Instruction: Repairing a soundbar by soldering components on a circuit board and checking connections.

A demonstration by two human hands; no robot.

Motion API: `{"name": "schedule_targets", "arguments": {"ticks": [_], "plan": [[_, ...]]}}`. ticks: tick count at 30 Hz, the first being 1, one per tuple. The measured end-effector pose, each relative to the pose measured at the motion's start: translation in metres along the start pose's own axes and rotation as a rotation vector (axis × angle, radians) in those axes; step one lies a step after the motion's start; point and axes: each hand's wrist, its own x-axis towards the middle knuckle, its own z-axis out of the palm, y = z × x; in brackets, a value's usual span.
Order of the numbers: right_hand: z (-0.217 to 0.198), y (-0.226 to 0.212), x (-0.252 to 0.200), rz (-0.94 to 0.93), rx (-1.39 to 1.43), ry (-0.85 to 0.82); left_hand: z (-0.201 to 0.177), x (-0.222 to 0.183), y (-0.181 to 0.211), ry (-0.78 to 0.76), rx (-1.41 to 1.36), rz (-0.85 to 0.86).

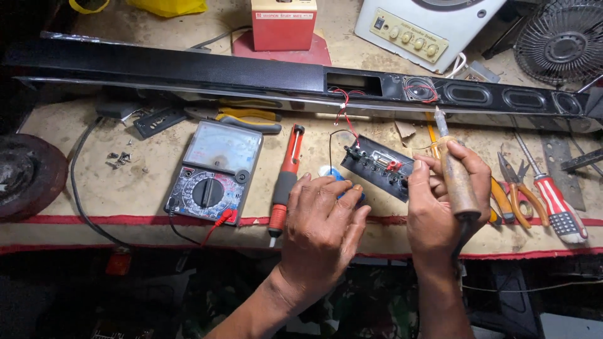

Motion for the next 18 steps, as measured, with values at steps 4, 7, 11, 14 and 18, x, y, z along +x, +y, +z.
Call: {"name": "schedule_targets", "arguments": {"ticks": [4,7,11,14,18], "plan": [[-0.008,0.002,0.001,0.001,0.079,-0.005,0.004,0.006,0.007,0.028,-0.207,-0.079],[-0.011,-0.002,-0.001,0.018,0.063,0.021,0.013,0.005,0.005,0.059,-0.227,-0.094],[-0.011,0.0,-0.003,0.052,0.098,0.044,0.018,0.004,0.001,0.08,-0.294,-0.113],[-0.01,0.0,-0.005,0.064,0.125,0.033,0.02,0.003,0.004,0.098,-0.345,-0.145],[-0.009,-0.006,-0.009,0.104,0.134,0.024,0.027,0.003,0.007,0.096,-0.329,-0.215]]}}
